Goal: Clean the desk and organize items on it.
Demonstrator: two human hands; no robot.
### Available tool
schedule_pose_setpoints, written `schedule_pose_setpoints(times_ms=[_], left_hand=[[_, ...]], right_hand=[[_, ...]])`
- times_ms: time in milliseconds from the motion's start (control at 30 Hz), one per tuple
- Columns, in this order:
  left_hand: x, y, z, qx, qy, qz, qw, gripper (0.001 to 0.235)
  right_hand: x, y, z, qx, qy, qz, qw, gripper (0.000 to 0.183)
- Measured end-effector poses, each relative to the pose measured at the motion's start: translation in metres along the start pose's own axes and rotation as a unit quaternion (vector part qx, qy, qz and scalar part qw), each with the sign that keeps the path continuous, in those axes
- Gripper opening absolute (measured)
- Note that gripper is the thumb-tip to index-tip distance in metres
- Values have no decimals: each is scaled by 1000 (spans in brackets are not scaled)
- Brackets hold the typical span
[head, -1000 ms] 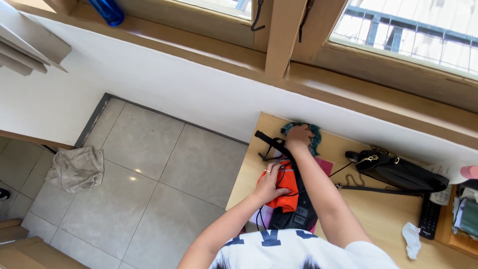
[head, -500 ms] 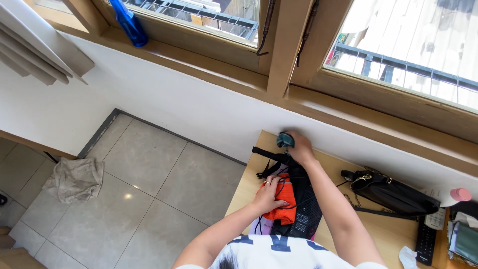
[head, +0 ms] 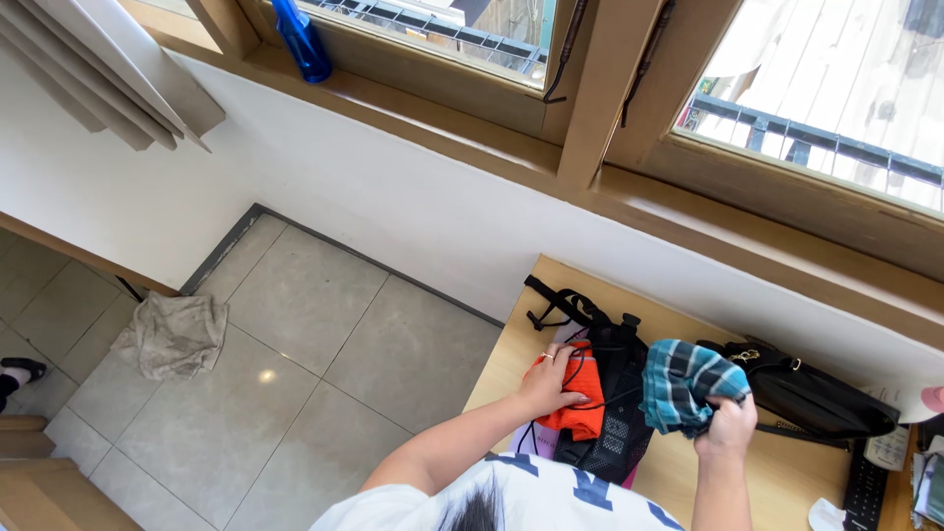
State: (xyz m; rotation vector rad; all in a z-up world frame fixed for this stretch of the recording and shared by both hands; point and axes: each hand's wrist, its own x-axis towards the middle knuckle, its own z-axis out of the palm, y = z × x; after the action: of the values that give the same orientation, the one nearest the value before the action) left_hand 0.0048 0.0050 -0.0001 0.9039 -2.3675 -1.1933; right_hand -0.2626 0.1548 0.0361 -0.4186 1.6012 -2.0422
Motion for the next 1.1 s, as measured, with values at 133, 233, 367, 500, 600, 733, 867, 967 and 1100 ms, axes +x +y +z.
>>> schedule_pose_setpoints(times_ms=[133, 233, 367, 500, 600, 733, 867, 967, 1100], left_hand=[[0, -3, 3, 3, -3, -2, 1000, 99], [4, 0, 0, 15, 5, 11, 1000, 99], [5, -4, 4, 20, 13, 22, 999, 95], [-3, -5, 14, 31, 36, 43, 998, 93], [-10, -6, 22, 62, 99, 78, 990, 96], [-16, -9, 23, 45, 93, 74, 992, 102], [-27, -10, 15, 41, 69, 157, 984, 117], [-40, 13, -5, 82, 20, 168, 982, 132], [-59, -2, 14, 83, 56, 210, 973, 123]], right_hand=[[-32, 10, -28, 92, 44, 62, 993, 41], [-44, 8, -32, 106, 50, 77, 990, 39], [-61, 6, -36, 69, 59, 152, 984, 36], [-56, 54, -70, 15, 64, 237, 969, 39], [-52, 91, -95, -141, 58, 280, 948, 42], [-58, 89, -87, -277, 27, 264, 923, 43], [-61, 66, -65, -282, 34, 333, 899, 45], [-66, 54, -46, -277, 34, 379, 882, 51], [-46, 90, -64, -301, 23, 357, 884, 55]])
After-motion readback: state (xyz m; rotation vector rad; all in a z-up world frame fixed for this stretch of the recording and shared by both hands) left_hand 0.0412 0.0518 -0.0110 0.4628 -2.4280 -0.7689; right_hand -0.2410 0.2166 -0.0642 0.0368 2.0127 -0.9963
